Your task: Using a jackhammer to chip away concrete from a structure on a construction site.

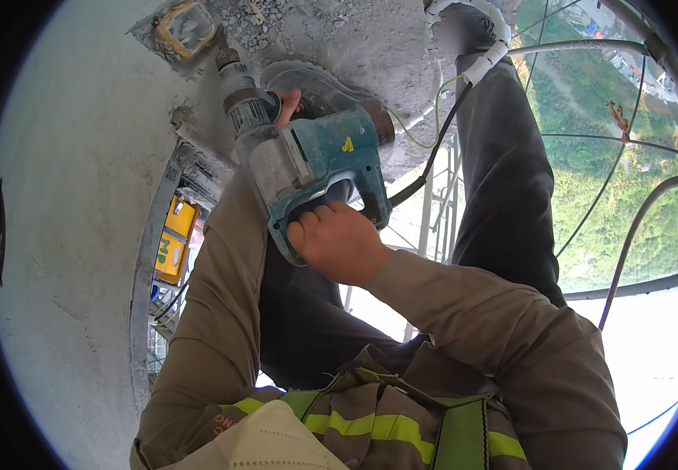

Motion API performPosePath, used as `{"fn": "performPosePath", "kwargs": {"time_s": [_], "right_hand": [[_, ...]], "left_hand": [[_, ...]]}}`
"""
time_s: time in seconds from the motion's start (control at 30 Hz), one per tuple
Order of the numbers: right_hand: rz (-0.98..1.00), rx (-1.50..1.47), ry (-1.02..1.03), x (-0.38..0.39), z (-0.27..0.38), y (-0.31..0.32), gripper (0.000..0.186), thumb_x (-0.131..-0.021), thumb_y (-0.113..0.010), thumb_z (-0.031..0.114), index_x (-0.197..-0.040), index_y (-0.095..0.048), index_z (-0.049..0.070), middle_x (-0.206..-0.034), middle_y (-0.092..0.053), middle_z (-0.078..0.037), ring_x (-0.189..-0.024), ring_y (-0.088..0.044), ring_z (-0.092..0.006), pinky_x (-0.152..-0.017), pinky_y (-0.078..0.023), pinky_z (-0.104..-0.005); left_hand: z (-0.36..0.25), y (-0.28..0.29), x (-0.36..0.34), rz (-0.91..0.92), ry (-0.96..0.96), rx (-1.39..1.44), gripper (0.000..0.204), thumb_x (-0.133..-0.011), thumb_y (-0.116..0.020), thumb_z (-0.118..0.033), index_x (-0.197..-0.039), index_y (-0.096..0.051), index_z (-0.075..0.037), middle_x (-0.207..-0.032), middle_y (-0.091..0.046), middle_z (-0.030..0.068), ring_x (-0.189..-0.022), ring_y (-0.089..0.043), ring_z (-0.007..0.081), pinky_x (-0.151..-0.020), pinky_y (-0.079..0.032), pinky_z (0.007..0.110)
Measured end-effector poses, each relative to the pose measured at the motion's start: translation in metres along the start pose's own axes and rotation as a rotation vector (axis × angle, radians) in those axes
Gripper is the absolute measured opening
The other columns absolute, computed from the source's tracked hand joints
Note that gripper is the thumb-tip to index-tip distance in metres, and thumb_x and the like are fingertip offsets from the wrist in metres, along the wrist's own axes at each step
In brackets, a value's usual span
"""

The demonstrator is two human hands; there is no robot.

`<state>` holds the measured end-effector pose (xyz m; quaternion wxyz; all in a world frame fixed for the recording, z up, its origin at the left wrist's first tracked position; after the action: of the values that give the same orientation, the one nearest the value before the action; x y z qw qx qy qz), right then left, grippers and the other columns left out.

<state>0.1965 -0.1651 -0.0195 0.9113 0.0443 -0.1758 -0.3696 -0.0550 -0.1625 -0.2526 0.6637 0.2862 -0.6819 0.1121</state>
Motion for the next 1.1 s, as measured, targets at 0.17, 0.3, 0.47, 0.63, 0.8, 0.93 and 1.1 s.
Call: {"fn": "performPosePath", "kwargs": {"time_s": [0.17, 0.3, 0.47, 0.63, 0.8, 0.93, 1.1], "right_hand": [[-0.032, -0.093, -0.106, 0.010, -0.019, 0.025, 0.014, -0.072, -0.064, 0.007, -0.085, -0.058, 0.006, -0.080, -0.058, -0.008, -0.078, -0.062, -0.0269, -0.070, -0.048, -0.0390], [0.008, -0.121, -0.125, 0.023, -0.041, 0.035, 0.013, -0.077, -0.066, 0.007, -0.088, -0.060, 0.009, -0.087, -0.061, -0.007, -0.084, -0.064, -0.0264, -0.074, -0.048, -0.0391], [0.061, -0.276, -0.159, 0.023, -0.057, 0.046, 0.021, -0.067, -0.070, 0.002, -0.087, -0.062, 0.005, -0.091, -0.060, -0.010, -0.085, -0.062, -0.0313, -0.075, -0.048, -0.0425], [0.257, -0.343, -0.116, 0.013, -0.067, 0.039, 0.021, -0.067, -0.070, 0.002, -0.087, -0.064, 0.005, -0.091, -0.061, -0.011, -0.088, -0.063, -0.0343, -0.078, -0.050, -0.0433], [0.323, -0.342, -0.120, 0.017, -0.062, 0.047, 0.022, -0.065, -0.072, 0.004, -0.085, -0.064, 0.004, -0.091, -0.062, -0.013, -0.088, -0.063, -0.0360, -0.078, -0.051, -0.0447], [0.428, -0.573, -0.125, 0.024, -0.044, 0.077, 0.021, -0.067, -0.074, 0.009, -0.085, -0.065, 0.003, -0.097, -0.065, -0.015, -0.092, -0.066, -0.0386, -0.079, -0.053, -0.0478], [0.290, -0.684, -0.238, 0.059, -0.075, 0.069, 0.025, -0.068, -0.070, 0.004, -0.092, -0.065, 0.001, -0.098, -0.066, -0.018, -0.092, -0.067, -0.0372, -0.078, -0.054, -0.0437]], "left_hand": [[0.006, -0.002, -0.030, 0.351, 0.201, -0.235, 0.090, -0.087, -0.043, -0.089, -0.121, -0.069, -0.011, -0.122, -0.068, 0.0165, -0.109, -0.063, 0.0347, -0.091, -0.049, 0.048], [0.022, -0.019, -0.057, 0.553, 0.277, -0.040, 0.098, -0.080, -0.039, -0.096, -0.117, -0.073, -0.012, -0.113, -0.072, 0.0123, -0.104, -0.067, 0.0312, -0.091, -0.051, 0.046], [0.109, -0.049, -0.075, 0.818, 0.408, 0.234, 0.109, -0.071, -0.034, -0.105, -0.112, -0.077, -0.014, -0.101, -0.077, 0.0066, -0.097, -0.072, 0.0266, -0.090, -0.055, 0.044], [0.128, -0.065, -0.070, 0.135, 0.293, 0.071, 0.096, -0.080, -0.047, -0.094, -0.126, -0.072, -0.013, -0.116, -0.075, 0.0085, -0.110, -0.069, 0.0268, -0.095, -0.054, 0.045], [0.017, -0.065, -0.020, -0.033, 0.005, 0.234, 0.082, -0.088, -0.057, -0.079, -0.130, -0.068, -0.009, -0.126, -0.071, 0.0125, -0.119, -0.066, 0.0280, -0.102, -0.051, 0.044], [0.003, -0.052, 0.027, 0.093, 0.034, 0.601, 0.071, -0.092, -0.065, -0.067, -0.126, -0.068, -0.005, -0.126, -0.070, 0.0173, -0.120, -0.065, 0.0292, -0.105, -0.049, 0.043], [-0.043, -0.022, 0.062, -0.113, -0.193, 0.281, 0.058, -0.089, -0.077, -0.046, -0.129, -0.066, -0.005, -0.128, -0.069, 0.0220, -0.126, -0.063, 0.0344, -0.100, -0.053, 0.043]]}}
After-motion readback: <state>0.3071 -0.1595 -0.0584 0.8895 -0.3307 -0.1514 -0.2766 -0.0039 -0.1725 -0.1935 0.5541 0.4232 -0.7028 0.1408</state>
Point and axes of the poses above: each hand's wrist, its own x-axis away from the middle knuckle, its own y-axis out of the back of the hand, z = x × y, the point moved 3 cm from there along -x, towards the middle knuckle
